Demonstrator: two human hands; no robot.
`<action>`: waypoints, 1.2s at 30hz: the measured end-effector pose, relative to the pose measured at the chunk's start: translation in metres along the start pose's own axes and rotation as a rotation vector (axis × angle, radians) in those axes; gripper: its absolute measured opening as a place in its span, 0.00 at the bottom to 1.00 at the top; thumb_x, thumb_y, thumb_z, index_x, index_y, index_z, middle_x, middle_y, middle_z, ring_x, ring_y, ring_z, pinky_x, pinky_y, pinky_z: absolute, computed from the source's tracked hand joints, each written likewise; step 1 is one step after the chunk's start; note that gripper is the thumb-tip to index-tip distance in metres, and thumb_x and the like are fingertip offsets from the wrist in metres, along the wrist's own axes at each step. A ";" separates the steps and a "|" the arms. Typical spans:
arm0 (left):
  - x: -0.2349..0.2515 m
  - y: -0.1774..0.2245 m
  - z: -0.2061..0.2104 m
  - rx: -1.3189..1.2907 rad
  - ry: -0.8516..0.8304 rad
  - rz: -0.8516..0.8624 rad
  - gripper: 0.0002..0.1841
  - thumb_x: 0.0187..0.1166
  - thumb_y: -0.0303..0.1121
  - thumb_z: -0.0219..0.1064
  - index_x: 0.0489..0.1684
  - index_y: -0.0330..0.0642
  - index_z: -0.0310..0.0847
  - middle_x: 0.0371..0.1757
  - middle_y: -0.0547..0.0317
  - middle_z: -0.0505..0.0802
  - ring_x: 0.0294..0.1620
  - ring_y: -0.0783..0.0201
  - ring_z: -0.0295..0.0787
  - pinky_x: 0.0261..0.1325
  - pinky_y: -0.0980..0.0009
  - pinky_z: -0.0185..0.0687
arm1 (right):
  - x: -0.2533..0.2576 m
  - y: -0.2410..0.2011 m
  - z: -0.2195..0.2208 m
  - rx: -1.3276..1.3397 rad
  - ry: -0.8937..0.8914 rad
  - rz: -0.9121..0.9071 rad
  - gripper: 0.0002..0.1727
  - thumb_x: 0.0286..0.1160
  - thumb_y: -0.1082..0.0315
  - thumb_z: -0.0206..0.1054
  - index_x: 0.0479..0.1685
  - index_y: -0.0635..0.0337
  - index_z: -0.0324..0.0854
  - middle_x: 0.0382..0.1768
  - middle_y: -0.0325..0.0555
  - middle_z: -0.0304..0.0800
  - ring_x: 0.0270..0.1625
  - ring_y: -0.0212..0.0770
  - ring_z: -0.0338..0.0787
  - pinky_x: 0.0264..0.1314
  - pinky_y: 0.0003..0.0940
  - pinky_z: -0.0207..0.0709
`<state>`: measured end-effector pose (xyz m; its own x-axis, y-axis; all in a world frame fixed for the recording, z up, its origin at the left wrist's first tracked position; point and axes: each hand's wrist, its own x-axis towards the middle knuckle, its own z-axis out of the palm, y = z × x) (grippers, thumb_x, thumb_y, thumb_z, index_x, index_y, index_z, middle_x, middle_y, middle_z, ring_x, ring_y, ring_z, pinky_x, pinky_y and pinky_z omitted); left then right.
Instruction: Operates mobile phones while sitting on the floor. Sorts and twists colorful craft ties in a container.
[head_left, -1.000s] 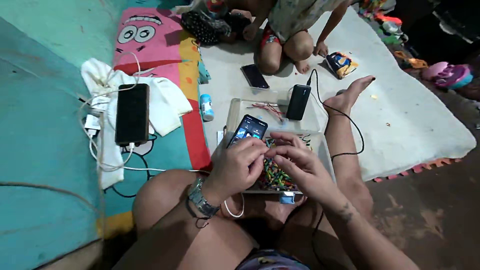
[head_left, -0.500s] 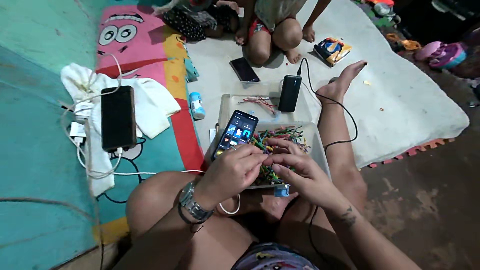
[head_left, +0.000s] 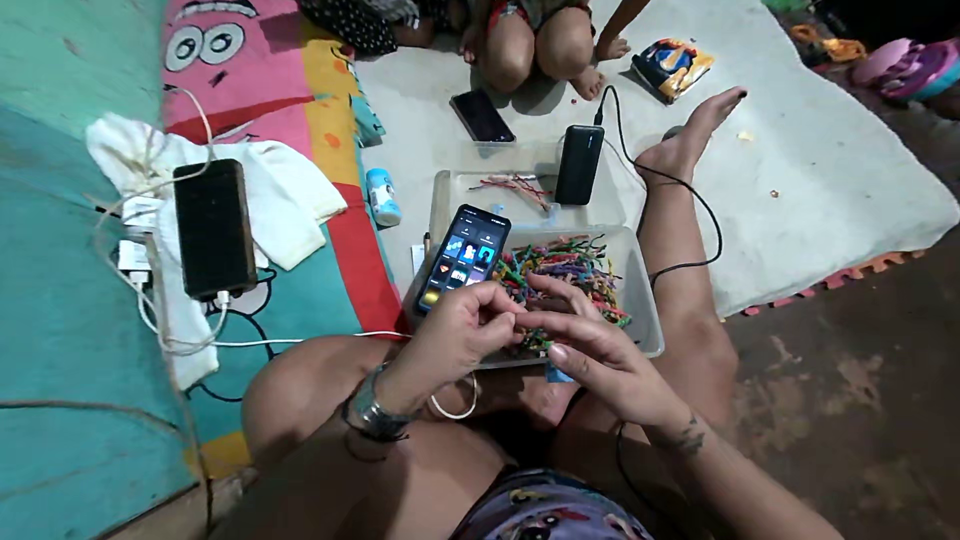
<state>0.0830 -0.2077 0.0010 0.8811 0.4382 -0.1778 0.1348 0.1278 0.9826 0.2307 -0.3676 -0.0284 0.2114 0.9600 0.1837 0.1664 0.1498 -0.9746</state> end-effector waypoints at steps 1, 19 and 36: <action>0.000 0.001 0.001 -0.162 -0.018 -0.089 0.10 0.77 0.19 0.59 0.32 0.44 0.82 0.35 0.68 0.94 0.36 0.76 0.91 0.45 0.79 0.89 | -0.001 0.003 0.002 0.012 0.002 -0.045 0.26 0.87 0.50 0.58 0.75 0.53 0.82 0.86 0.56 0.65 0.83 0.41 0.72 0.78 0.34 0.76; 0.000 -0.018 0.003 -0.132 -0.201 0.190 0.13 0.89 0.34 0.47 0.35 0.54 0.77 0.37 0.73 0.87 0.42 0.77 0.86 0.51 0.78 0.85 | 0.011 0.013 -0.001 1.492 0.070 0.084 0.12 0.81 0.56 0.63 0.29 0.47 0.82 0.27 0.32 0.81 0.35 0.31 0.83 0.43 0.27 0.76; -0.004 -0.032 0.025 0.744 0.065 0.564 0.10 0.80 0.28 0.64 0.42 0.37 0.93 0.45 0.53 0.95 0.48 0.71 0.91 0.55 0.81 0.85 | -0.025 0.012 0.002 0.080 0.225 0.104 0.13 0.85 0.65 0.62 0.48 0.61 0.91 0.48 0.35 0.92 0.50 0.24 0.88 0.56 0.21 0.84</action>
<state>0.0869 -0.2358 -0.0288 0.8804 0.3139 0.3554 -0.0295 -0.7117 0.7019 0.2252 -0.3897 -0.0455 0.4342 0.8956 0.0972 0.0581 0.0798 -0.9951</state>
